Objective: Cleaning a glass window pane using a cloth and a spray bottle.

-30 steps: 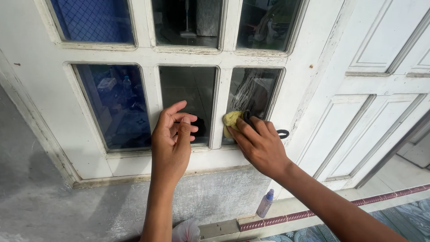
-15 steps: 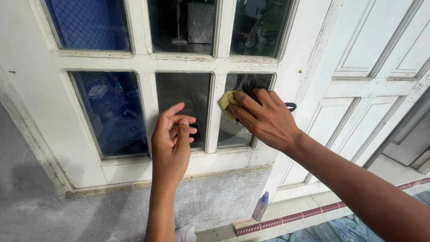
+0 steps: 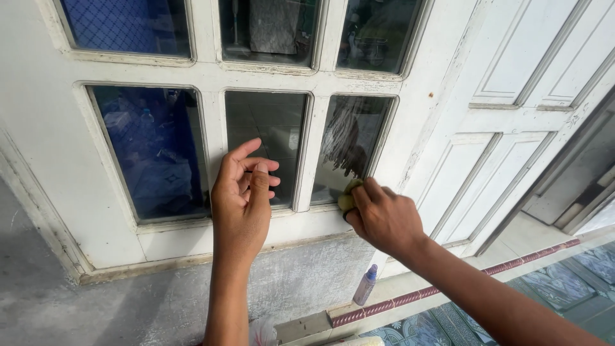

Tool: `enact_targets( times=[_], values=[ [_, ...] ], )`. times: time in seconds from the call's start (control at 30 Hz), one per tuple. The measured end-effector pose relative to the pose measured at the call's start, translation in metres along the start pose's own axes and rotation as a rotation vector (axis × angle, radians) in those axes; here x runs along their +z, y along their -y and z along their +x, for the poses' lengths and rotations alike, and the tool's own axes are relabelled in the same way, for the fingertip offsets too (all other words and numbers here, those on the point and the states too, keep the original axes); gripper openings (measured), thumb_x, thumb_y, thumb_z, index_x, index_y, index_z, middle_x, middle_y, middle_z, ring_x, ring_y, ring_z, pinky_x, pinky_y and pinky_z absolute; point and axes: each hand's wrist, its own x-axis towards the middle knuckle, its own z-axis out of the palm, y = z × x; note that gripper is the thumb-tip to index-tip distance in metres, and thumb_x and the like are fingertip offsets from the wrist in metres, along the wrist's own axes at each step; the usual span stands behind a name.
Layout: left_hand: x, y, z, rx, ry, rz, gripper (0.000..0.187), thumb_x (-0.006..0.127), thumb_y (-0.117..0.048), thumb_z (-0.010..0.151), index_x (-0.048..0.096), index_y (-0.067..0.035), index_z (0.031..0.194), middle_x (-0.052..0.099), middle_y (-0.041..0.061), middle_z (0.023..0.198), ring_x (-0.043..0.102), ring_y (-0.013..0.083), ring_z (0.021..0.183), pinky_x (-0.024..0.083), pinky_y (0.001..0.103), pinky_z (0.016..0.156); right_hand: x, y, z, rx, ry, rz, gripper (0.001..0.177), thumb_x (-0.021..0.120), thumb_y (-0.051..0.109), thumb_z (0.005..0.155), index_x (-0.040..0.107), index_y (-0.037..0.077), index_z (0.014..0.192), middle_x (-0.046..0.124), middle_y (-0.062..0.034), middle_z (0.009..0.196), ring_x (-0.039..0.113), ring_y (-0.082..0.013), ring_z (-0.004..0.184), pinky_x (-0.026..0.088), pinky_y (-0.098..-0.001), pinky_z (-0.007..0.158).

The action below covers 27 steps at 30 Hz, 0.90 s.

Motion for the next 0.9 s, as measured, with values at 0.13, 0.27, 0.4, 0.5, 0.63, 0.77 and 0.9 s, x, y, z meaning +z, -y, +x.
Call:
enact_targets(
  times=[0.13,0.27,0.4,0.5,0.63,0.77,0.9],
  values=[
    [-0.004,-0.002,-0.004,0.025,0.019,0.021,0.035,0.054,-0.018,0.106,0.055,-0.003,0.137,0.071,0.009,0.107,0.07,0.0126,0.088,0.059,0.026,0.075,-0.011,-0.011,-0.004,0.054,0.123,0.105,0.041,0.058,0.041,0.098,0.055,0.011,0.127,0.058,-0.0108,0.115,0.062,-0.0197,0.075,0.054,-0.0314,0.041],
    [-0.005,-0.001,-0.004,-0.002,0.022,0.052,0.034,0.054,-0.018,0.105,0.055,-0.003,0.136,0.072,0.009,0.107,0.071,0.0134,0.088,0.059,0.027,0.076,-0.055,-0.037,0.024,0.023,-0.576,0.046,0.043,0.063,0.028,0.091,0.052,0.014,0.129,0.061,-0.0066,0.11,0.052,-0.0257,0.096,0.052,-0.0461,0.075],
    [-0.007,0.0,-0.003,-0.072,0.023,0.074,0.034,0.053,-0.018,0.104,0.055,-0.005,0.135,0.072,0.008,0.108,0.071,0.0132,0.089,0.06,0.028,0.075,-0.033,-0.027,0.065,0.001,-0.743,0.356,0.038,0.06,0.01,0.102,0.047,0.005,0.138,0.05,-0.0217,0.122,0.051,-0.0306,0.108,0.053,-0.0414,0.082],
    [-0.007,0.0,-0.002,-0.074,0.019,0.093,0.035,0.053,-0.018,0.103,0.056,-0.005,0.135,0.072,0.008,0.109,0.072,0.0133,0.09,0.06,0.028,0.077,-0.033,0.003,0.07,0.008,-0.763,0.569,0.039,0.057,0.007,0.096,0.046,0.001,0.133,0.046,-0.0251,0.124,0.053,-0.028,0.103,0.05,-0.0422,0.081],
    [-0.011,0.0,-0.002,-0.077,0.025,0.084,0.034,0.052,-0.017,0.104,0.055,-0.005,0.136,0.072,0.008,0.109,0.071,0.0134,0.09,0.059,0.027,0.077,-0.017,0.009,0.059,-0.059,-0.789,0.405,0.038,0.06,0.008,0.091,0.047,0.002,0.127,0.048,-0.021,0.122,0.053,-0.0284,0.101,0.05,-0.0437,0.084],
    [-0.008,0.005,-0.003,-0.075,0.014,0.072,0.034,0.052,-0.016,0.104,0.055,-0.005,0.136,0.072,0.008,0.109,0.071,0.0134,0.089,0.058,0.028,0.075,0.007,0.003,0.029,-0.329,-0.464,0.292,0.038,0.068,0.02,0.088,0.053,0.006,0.121,0.051,-0.013,0.108,0.051,-0.0254,0.089,0.051,-0.0411,0.079],
    [-0.007,0.002,-0.002,-0.071,0.013,0.083,0.034,0.053,-0.015,0.104,0.055,-0.005,0.136,0.072,0.008,0.108,0.071,0.0134,0.089,0.059,0.028,0.075,0.001,-0.017,0.031,-0.546,-0.295,0.033,0.047,0.074,0.028,0.092,0.056,0.01,0.132,0.057,-0.0056,0.114,0.053,-0.0195,0.091,0.05,-0.0345,0.075]
  ],
)
